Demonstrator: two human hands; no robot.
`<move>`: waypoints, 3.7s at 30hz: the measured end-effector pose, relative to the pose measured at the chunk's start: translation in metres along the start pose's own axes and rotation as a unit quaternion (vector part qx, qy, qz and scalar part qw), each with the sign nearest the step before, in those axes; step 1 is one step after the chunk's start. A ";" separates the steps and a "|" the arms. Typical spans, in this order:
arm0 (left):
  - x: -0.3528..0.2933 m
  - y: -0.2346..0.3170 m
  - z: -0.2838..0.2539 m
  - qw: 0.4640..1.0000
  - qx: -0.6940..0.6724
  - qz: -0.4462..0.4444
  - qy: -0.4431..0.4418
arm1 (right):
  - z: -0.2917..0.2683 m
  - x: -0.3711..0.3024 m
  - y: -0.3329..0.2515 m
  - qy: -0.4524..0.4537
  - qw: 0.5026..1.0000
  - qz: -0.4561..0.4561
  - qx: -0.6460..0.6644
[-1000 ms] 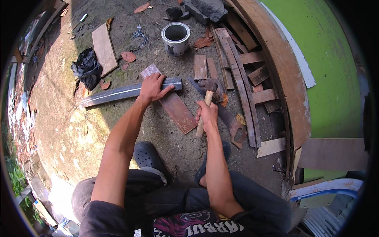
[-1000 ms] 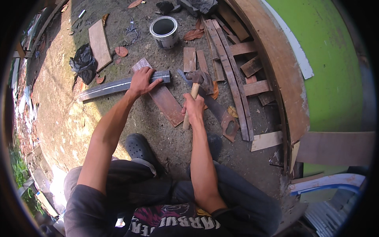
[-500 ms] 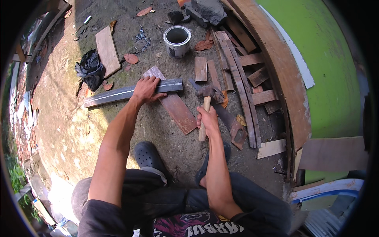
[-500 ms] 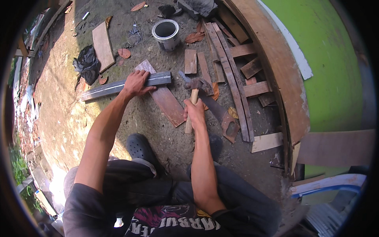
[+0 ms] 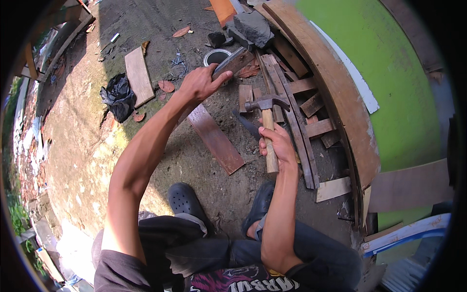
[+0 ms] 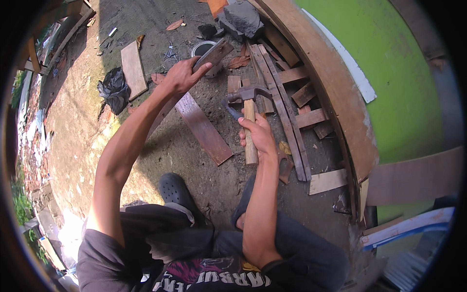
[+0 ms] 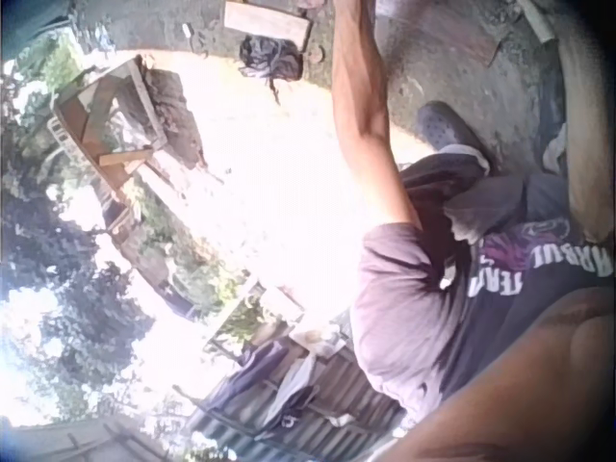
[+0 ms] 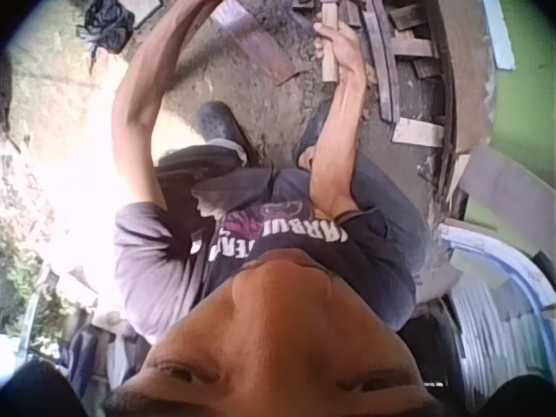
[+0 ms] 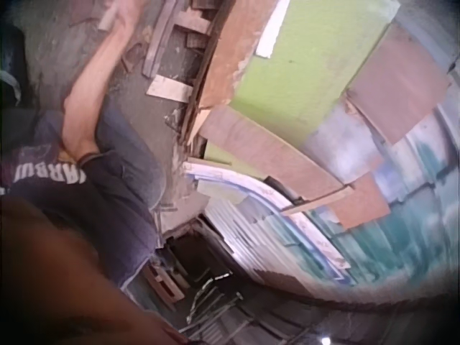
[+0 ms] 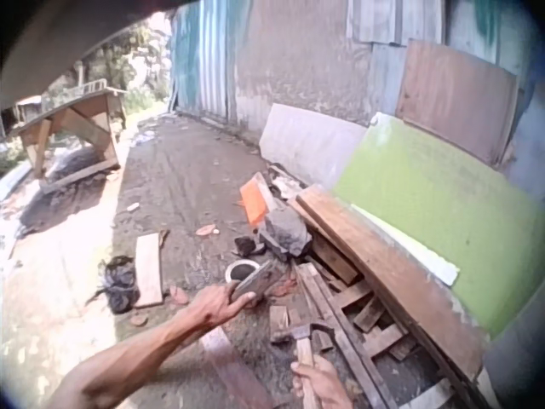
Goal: The person sits on the ground and uses a hammer to drive nails into small wooden planks. They repeatedly pick up nails, position them on the wood, and strike them with the hammer. The person also uses a metal ruler as a straight edge while hammering.
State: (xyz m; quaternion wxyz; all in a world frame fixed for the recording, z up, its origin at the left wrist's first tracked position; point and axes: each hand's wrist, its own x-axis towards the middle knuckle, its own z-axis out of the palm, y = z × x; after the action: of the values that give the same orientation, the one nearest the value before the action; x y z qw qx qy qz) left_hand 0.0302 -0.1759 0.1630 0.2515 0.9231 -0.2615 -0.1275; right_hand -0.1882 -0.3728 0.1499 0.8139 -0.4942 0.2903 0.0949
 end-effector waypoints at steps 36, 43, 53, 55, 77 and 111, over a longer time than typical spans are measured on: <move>-0.123 -0.057 0.171 0.924 -0.100 -0.299 0.218 | 0.132 0.114 -0.027 -0.184 0.924 0.248 -0.225; -0.125 -0.052 0.182 0.916 -0.108 -0.308 0.234 | 0.130 0.155 -0.015 -0.339 0.903 0.127 -0.232; -0.128 -0.053 0.178 0.907 -0.122 -0.313 0.254 | 0.136 0.160 -0.003 -0.229 0.831 -0.219 -0.458; -0.127 -0.052 0.176 0.904 -0.128 -0.310 0.265 | 0.145 0.158 -0.020 -0.204 0.857 -0.229 -0.413; -0.129 -0.051 0.172 0.925 -0.154 -0.266 0.224 | 0.249 0.242 0.003 0.007 0.980 -0.002 -0.197; -0.129 -0.052 0.168 0.919 -0.186 -0.264 0.225 | 0.217 0.179 0.038 -0.049 0.929 -0.343 -0.134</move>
State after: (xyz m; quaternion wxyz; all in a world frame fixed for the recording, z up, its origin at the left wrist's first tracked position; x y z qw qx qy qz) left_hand -0.1167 -0.1335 0.0077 0.4284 0.8994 0.0837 -0.0247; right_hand 0.0222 -0.1914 0.0943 0.7363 -0.6627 0.0481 -0.1279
